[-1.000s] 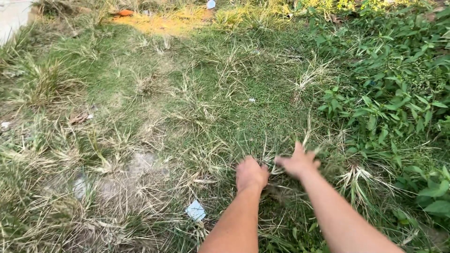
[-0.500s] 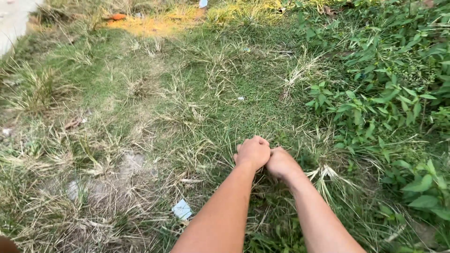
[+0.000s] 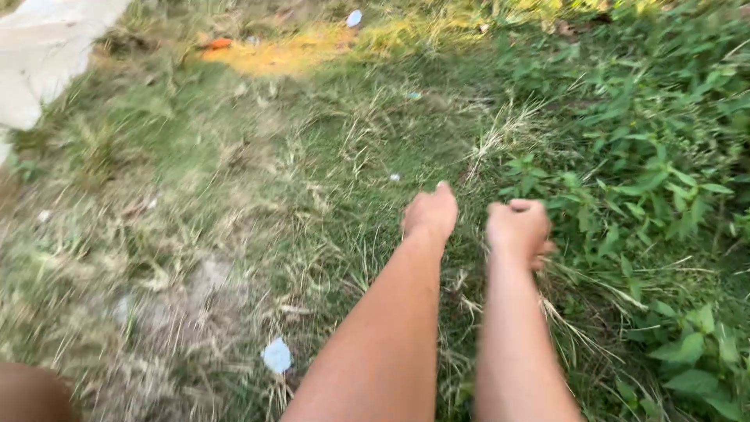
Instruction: Pulling weeds from a grassy patch outdoors by hand.
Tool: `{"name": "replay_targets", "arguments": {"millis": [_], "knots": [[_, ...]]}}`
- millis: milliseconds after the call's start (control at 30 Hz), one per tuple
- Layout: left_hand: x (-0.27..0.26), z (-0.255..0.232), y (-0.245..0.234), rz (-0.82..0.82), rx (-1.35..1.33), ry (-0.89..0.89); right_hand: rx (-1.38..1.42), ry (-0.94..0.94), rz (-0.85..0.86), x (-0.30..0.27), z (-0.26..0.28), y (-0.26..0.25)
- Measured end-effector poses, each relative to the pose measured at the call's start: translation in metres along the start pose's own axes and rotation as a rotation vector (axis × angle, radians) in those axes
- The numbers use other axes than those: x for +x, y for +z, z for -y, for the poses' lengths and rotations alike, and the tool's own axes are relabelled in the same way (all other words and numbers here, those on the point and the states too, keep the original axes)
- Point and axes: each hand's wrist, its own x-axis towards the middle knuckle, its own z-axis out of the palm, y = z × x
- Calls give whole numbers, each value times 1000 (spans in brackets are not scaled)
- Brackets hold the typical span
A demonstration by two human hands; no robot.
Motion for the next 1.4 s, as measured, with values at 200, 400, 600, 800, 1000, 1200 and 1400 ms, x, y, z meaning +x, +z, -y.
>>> {"name": "replay_targets", "arguments": {"millis": [200,400,600,800,1000,1200,1400], "knots": [[-73,-43,-55,64,-55,-82,100,-51,127,4,-30,73],[-4,2,-49,-3,-205,41,14,-423,185,21,-2,101],[55,26,-57,37,-298,99,-449,-607,327,45,10,142],[98,34,-70,130,-158,162,-962,-439,508,8,-3,164],[146,27,-76,241,72,159,-1009,-262,488,-7,-14,185],[166,44,-55,337,27,232,-1052,-205,492,-24,20,183],[157,52,-43,405,-76,222,-82,40,640,19,-38,173]]}}
